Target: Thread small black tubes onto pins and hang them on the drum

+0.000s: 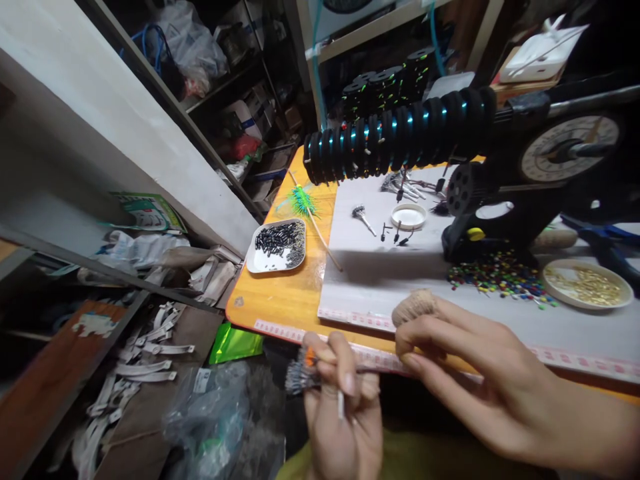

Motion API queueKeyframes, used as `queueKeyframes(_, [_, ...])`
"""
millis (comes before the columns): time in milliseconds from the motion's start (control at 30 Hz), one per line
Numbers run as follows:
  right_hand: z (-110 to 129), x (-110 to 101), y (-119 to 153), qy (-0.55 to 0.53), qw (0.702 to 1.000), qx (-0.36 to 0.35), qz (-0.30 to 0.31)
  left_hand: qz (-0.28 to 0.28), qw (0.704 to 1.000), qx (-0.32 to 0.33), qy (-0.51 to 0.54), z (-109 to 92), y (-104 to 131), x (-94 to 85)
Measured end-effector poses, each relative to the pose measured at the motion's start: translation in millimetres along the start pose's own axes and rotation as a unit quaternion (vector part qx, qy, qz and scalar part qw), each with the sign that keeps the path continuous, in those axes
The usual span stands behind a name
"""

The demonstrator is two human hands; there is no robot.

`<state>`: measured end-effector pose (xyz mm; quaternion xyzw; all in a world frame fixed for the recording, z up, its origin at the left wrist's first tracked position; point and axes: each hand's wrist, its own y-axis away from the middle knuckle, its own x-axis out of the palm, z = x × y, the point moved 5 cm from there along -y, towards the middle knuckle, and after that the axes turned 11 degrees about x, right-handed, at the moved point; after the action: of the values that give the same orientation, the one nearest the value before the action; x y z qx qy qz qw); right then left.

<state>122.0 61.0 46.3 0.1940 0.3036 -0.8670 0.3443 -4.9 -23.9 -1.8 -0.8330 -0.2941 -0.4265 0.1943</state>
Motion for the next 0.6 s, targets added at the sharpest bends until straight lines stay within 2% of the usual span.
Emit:
queueKeyframes(67, [0.2, -4.4, -3.3, 0.005, 1.000, -0.007, -0.015, 0.009, 0.996, 0.045, -0.073, -24.4, -14.4, -8.7])
queueKeyframes(100, [0.8, -5.9, -4.8, 0.006, 1.000, -0.010, -0.015, 0.014, 0.987, 0.078, -0.140, -39.4, -23.4, -15.0])
queueKeyframes(133, [1.6, -6.8, -6.0, 0.002, 1.000, -0.013, -0.011, 0.029, 0.966, 0.109, -0.234, -54.2, -32.9, -20.7])
queueKeyframes(167, [2.5, -7.1, -7.0, -0.003, 1.000, -0.014, -0.005, 0.038, 0.925, 0.132, -0.354, -67.8, -42.5, -27.2])
queueKeyframes(233, [3.6, -7.0, -8.1, -0.016, 1.000, -0.010, 0.008, 0.071, 0.798, 0.161, -0.577, -87.9, -60.6, -36.4])
queueKeyframes(267, [3.7, -6.9, -8.2, -0.023, 1.000, -0.007, 0.012, 0.102, 0.730, 0.169, -0.654, -93.1, -68.3, -38.2])
queueKeyframes(300, [3.2, -6.6, -8.2, -0.028, 0.999, -0.004, 0.014, 0.134, 0.678, 0.172, -0.701, -95.4, -74.5, -39.0])
queueKeyframes(367, [0.6, -5.8, -7.9, -0.030, 0.999, 0.003, 0.019, 0.184, 0.614, 0.163, -0.750, -94.8, -82.8, -39.1])
queueKeyframes(433, [-3.4, -4.6, -7.7, -0.029, 0.999, 0.010, 0.024, 0.201, 0.582, 0.150, -0.773, -93.2, -85.6, -37.3])
queueKeyframes(500, [-6.7, -3.8, -8.4, -0.027, 0.999, 0.013, 0.024, 0.192, 0.557, 0.164, -0.791, -94.6, -82.8, -32.7])
queueKeyframes(567, [-7.8, -3.8, -9.7, -0.033, 0.999, 0.010, 0.021, 0.162, 0.557, 0.218, -0.785, -99.3, -73.6, -25.0])
queueKeyframes(600, [-7.5, -4.0, -10.4, -0.036, 0.999, 0.007, 0.018, 0.145, 0.568, 0.248, -0.772, -101.0, -66.3, -20.8])
